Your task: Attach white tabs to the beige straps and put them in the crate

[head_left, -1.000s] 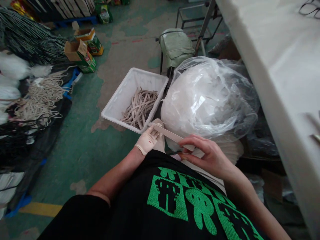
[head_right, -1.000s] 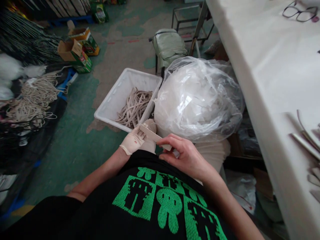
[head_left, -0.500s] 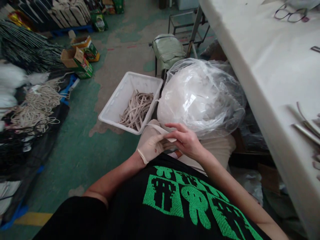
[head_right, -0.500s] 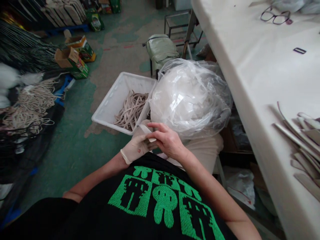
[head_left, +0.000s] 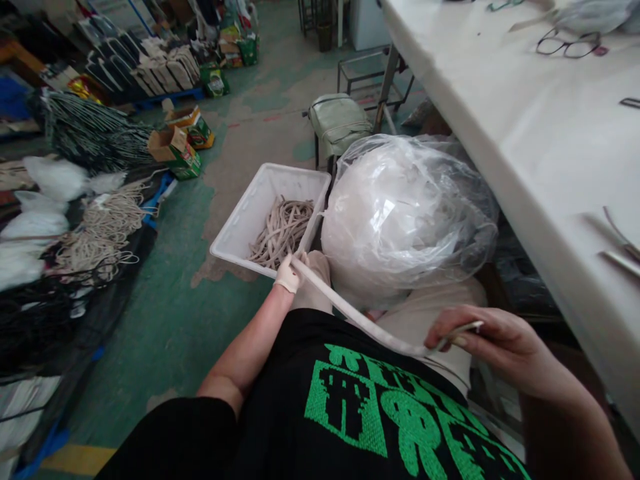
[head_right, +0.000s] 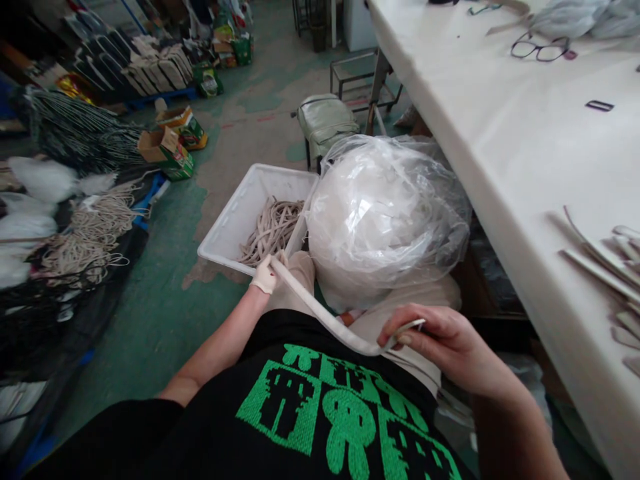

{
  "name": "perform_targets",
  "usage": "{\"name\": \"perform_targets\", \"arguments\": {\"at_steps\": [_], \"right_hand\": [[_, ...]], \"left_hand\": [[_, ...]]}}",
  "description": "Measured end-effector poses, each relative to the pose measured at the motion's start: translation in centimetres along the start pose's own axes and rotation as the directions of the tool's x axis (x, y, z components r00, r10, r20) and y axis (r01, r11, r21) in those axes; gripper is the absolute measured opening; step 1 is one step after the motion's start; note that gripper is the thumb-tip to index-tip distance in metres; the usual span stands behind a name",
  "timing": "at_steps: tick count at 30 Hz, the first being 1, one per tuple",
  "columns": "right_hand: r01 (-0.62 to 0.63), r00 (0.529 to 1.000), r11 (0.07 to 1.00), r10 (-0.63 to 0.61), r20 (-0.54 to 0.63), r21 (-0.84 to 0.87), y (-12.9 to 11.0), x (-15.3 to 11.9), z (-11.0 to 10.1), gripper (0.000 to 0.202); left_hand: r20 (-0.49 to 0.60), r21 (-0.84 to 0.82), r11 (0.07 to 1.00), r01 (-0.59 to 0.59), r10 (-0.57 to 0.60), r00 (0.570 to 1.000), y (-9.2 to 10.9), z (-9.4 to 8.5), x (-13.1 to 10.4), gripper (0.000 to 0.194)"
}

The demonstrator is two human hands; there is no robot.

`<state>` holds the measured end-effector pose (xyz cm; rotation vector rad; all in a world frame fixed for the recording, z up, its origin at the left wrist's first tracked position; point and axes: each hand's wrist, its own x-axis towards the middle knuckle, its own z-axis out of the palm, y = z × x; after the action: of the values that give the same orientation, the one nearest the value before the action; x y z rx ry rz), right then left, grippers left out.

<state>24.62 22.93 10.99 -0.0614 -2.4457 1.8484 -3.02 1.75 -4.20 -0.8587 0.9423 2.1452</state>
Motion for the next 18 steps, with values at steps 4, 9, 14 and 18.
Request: {"name": "perform_targets", "arguments": {"at_steps": [4, 9, 14, 18], "right_hand": [[-0.101, 0.992, 0.985, 0.090, 0.084, 0.138, 2.2, 1.6, 1.9, 0.031], [-0.032, 0.996, 0.974, 0.049, -0.071, 0.223, 3.2, 6.1, 2.1, 0.033], [-0.005, 0.984, 0.978, 0.042, -0.173, 0.207, 2.9, 10.1, 0.3, 0.027], [0.078, 0.984, 0.978, -0.044, -0.175, 0.192, 2.3, 11.5, 0.3, 0.035]], "left_hand": [[0.249, 0.142, 0.983, -0.117, 0.080, 0.965, -0.1, 1.7, -1.9, 0.033], [0.562, 0.445, 0.868, -0.221, -0.079, 0.824, -2.4, 1.7, -5.4, 0.037], [0.573, 0.666, 0.716, -0.209, -0.312, 0.758, -3.8, 0.9, -7.1, 0.029], [0.529, 0.726, 0.670, -0.153, -0.403, 0.747, -3.9, 1.3, -7.7, 0.020]]}}
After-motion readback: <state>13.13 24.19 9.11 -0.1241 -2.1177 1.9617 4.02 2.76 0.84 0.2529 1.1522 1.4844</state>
